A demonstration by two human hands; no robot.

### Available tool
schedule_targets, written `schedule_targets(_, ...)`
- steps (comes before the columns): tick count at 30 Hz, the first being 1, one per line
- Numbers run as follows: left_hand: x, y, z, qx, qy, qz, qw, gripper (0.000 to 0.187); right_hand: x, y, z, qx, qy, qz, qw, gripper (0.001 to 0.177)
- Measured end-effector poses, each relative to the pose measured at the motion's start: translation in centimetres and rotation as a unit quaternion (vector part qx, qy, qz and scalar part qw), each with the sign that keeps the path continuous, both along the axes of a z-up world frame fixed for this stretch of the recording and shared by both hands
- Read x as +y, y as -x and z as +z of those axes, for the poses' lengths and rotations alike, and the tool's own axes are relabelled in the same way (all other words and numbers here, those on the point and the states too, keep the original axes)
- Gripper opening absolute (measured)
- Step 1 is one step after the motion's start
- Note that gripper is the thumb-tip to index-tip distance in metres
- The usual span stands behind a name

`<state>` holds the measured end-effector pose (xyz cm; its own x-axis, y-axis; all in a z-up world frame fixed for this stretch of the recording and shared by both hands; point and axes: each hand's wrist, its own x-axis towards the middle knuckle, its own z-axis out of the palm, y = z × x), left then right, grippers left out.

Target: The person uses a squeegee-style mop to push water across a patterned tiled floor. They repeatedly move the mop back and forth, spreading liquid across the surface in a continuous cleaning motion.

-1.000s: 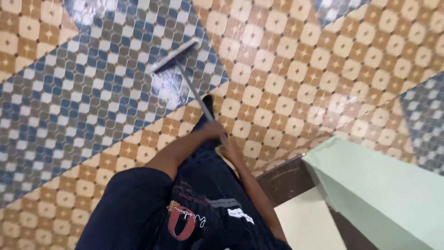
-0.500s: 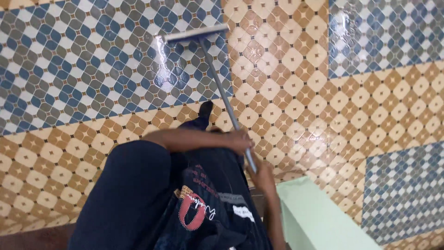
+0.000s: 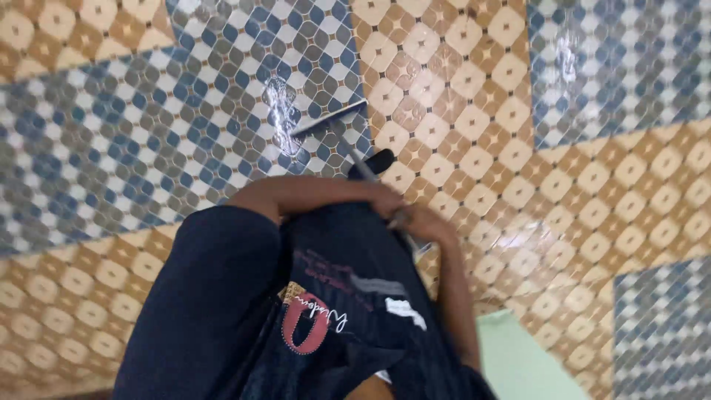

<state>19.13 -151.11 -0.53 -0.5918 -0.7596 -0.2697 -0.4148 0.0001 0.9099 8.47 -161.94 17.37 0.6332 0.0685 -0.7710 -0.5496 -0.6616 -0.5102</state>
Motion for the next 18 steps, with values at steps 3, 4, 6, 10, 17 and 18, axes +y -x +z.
schedule_targets(3,-3.2,0.6,4.6,-0.024,0.002,0.047,0.999,0.049,-3.7,0.9,6.1,-0.061,0.015,0.008,0.998,0.040)
schedule_targets(4,-4.7,1.6,5.8,-0.038,0.042,0.049,0.997,0.049,-4.7,1.7,7.4,-0.020,0.021,-0.009,1.000,0.041)
schedule_targets(6,-5.1,5.2,7.8,-0.063,0.114,0.063,0.989,0.050,-5.6,4.6,9.7,0.046,-0.012,-0.070,0.996,0.049)
schedule_targets(10,-3.6,9.4,8.1,-0.056,0.007,0.046,0.997,0.031,-3.8,10.3,10.5,0.088,-0.003,-0.132,0.987,0.088)
schedule_targets(17,-1.5,6.8,-2.0,-0.138,0.040,0.074,0.987,0.025,-0.1,10.4,-5.7,0.030,-0.045,-0.233,0.971,0.070)
schedule_targets(18,-2.2,4.3,-3.5,-0.145,0.036,0.083,0.985,0.026,-0.1,9.1,-9.2,-0.054,-0.020,-0.213,0.975,0.068)
